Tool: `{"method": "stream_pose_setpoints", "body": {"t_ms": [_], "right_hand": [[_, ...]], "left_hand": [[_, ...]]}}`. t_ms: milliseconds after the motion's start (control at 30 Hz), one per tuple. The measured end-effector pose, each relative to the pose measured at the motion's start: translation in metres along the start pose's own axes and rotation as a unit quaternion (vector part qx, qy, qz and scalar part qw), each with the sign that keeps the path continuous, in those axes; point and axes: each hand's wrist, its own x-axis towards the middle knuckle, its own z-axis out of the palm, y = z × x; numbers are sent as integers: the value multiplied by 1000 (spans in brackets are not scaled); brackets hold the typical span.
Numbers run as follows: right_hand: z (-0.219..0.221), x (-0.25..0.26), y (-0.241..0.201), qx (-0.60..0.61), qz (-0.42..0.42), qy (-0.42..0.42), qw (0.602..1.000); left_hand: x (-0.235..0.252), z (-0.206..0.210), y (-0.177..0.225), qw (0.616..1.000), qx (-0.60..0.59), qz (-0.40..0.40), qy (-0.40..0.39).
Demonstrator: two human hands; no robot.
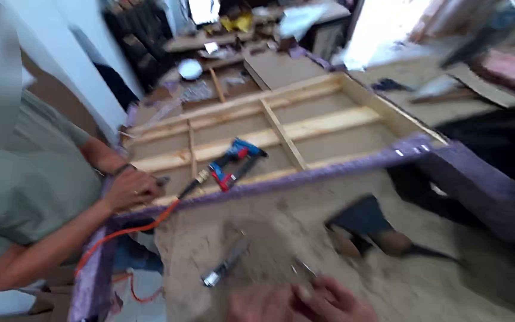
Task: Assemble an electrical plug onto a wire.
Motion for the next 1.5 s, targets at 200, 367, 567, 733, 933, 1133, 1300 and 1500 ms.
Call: {"method": "stream_pose_setpoints", "body": {"t_ms": [200, 367, 567, 733, 933, 1133, 1300, 1500], "right_hand": [[-5, -3, 3, -78, -95, -5, 992], [-5, -7, 5, -86, -107, 15, 990], [1, -10, 12, -69, -136, 40, 988], [2, -14, 19, -143, -223, 44, 963], [0, -9, 21, -164, -274, 22, 948], [-5, -9, 12, -109, -203, -26, 973], [-8, -9, 7, -76, -151, -49, 984], [-16, -5, 5, -42, -130, -96, 986]], "left_hand": [[4, 0, 1, 994, -74, -74, -41], [-5, -2, -1, 976, -173, -117, -53], [2, -12, 2, 909, -310, -259, -107], [1, -12, 0, 880, -345, -304, -121], [2, -13, -1, 867, -366, -311, -130], [-3, -12, -1, 884, -365, -279, -91], [-5, -13, -1, 900, -343, -255, -86], [-5, -14, 0, 912, -344, -210, -78]]}}
